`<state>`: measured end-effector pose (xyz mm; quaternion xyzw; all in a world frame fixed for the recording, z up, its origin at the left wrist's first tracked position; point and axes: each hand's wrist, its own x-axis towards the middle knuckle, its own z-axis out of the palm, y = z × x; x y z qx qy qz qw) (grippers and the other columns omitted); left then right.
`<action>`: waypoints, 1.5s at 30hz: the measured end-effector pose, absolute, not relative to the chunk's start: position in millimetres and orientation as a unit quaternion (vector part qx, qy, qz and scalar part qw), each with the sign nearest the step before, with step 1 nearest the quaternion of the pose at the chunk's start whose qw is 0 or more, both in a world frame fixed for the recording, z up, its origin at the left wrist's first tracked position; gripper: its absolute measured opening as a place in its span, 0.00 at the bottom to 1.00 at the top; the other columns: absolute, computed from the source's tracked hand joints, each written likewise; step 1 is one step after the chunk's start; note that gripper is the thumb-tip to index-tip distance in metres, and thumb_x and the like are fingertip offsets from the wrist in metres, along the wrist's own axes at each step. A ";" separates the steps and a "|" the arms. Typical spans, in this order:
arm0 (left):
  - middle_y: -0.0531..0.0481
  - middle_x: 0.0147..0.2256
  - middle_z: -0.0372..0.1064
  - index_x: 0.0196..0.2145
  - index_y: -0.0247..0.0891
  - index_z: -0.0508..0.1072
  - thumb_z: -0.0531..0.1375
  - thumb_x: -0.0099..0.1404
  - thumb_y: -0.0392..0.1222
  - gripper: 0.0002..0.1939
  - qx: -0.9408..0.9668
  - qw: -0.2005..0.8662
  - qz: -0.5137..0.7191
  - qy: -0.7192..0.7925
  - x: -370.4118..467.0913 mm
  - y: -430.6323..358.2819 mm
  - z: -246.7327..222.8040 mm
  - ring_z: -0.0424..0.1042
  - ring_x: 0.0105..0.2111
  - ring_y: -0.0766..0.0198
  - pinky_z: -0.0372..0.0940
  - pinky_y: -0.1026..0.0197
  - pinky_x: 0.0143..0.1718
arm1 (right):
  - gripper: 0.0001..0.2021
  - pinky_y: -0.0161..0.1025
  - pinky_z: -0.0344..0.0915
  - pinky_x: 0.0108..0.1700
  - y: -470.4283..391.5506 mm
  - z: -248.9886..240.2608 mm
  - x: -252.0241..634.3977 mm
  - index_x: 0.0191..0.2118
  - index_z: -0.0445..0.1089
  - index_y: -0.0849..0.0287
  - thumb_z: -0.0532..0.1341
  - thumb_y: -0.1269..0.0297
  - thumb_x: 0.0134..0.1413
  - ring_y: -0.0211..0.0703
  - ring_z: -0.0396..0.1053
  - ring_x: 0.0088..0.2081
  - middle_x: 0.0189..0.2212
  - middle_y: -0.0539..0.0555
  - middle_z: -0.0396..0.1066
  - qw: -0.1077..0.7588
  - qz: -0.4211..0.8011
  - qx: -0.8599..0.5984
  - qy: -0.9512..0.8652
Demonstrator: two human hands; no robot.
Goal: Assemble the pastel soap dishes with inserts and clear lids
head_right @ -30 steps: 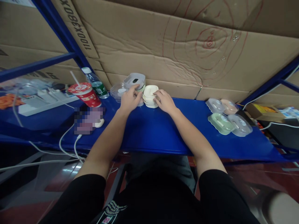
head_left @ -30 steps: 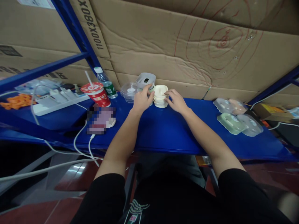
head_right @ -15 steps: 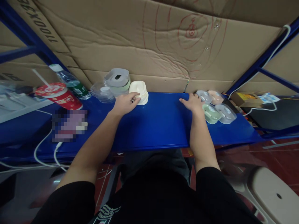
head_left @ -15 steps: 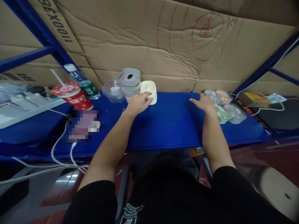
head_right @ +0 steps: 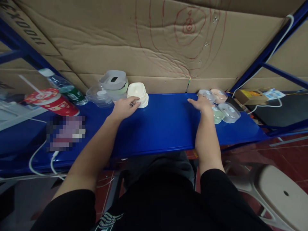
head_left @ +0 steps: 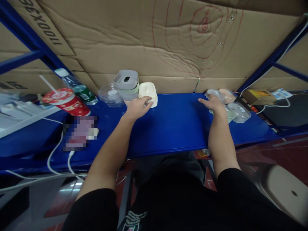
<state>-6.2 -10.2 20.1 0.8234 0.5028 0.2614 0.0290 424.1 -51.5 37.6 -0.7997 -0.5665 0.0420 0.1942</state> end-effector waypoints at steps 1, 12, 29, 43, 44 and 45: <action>0.42 0.44 0.85 0.59 0.39 0.81 0.58 0.74 0.51 0.23 0.823 0.030 0.261 0.505 -5.9 -10.3 20.2 0.83 0.47 0.47 0.72 0.51 0.51 | 0.46 0.67 0.64 0.67 -51.9 38.5 423.7 0.72 0.66 0.68 0.66 0.37 0.61 0.75 0.67 0.68 0.67 0.77 0.68 0.187 0.058 -0.805 -0.560; 0.44 0.43 0.85 0.58 0.41 0.82 0.59 0.74 0.51 0.22 0.823 0.027 0.256 0.507 -6.4 -10.3 20.1 0.83 0.48 0.46 0.73 0.51 0.50 | 0.40 0.76 0.54 0.73 -46.6 29.5 332.9 0.73 0.66 0.53 0.65 0.36 0.63 0.72 0.57 0.75 0.74 0.64 0.63 0.248 0.061 -0.599 -0.759; 0.41 0.48 0.83 0.58 0.38 0.80 0.58 0.71 0.70 0.35 0.886 0.073 0.240 0.389 -0.5 -8.2 10.9 0.80 0.53 0.45 0.69 0.45 0.59 | 0.50 0.70 0.60 0.71 -45.1 -3.0 282.8 0.71 0.70 0.51 0.77 0.33 0.45 0.70 0.66 0.69 0.68 0.64 0.70 0.231 0.107 -0.427 -0.867; 0.42 0.44 0.83 0.53 0.43 0.83 0.48 0.79 0.67 0.32 0.864 -0.025 0.326 0.383 -6.0 -21.2 26.1 0.81 0.49 0.50 0.71 0.51 0.51 | 0.51 0.60 0.75 0.60 -61.8 13.5 272.1 0.69 0.70 0.51 0.61 0.18 0.51 0.63 0.78 0.58 0.62 0.62 0.78 0.382 0.196 -0.374 -0.822; 0.42 0.43 0.83 0.50 0.43 0.83 0.48 0.80 0.63 0.30 0.845 -0.028 0.344 0.410 -10.6 -19.3 26.1 0.81 0.48 0.50 0.71 0.50 0.52 | 0.53 0.60 0.74 0.62 -62.8 14.8 271.8 0.71 0.68 0.51 0.59 0.17 0.52 0.64 0.77 0.61 0.65 0.62 0.75 0.376 0.193 -0.378 -0.824; 0.42 0.43 0.82 0.48 0.42 0.83 0.48 0.80 0.61 0.29 0.813 -0.030 0.377 0.442 -16.7 -16.6 26.7 0.81 0.49 0.50 0.71 0.50 0.53 | 0.53 0.61 0.72 0.64 -63.2 15.7 272.1 0.73 0.66 0.51 0.57 0.16 0.53 0.65 0.74 0.64 0.67 0.63 0.72 0.371 0.183 -0.384 -0.826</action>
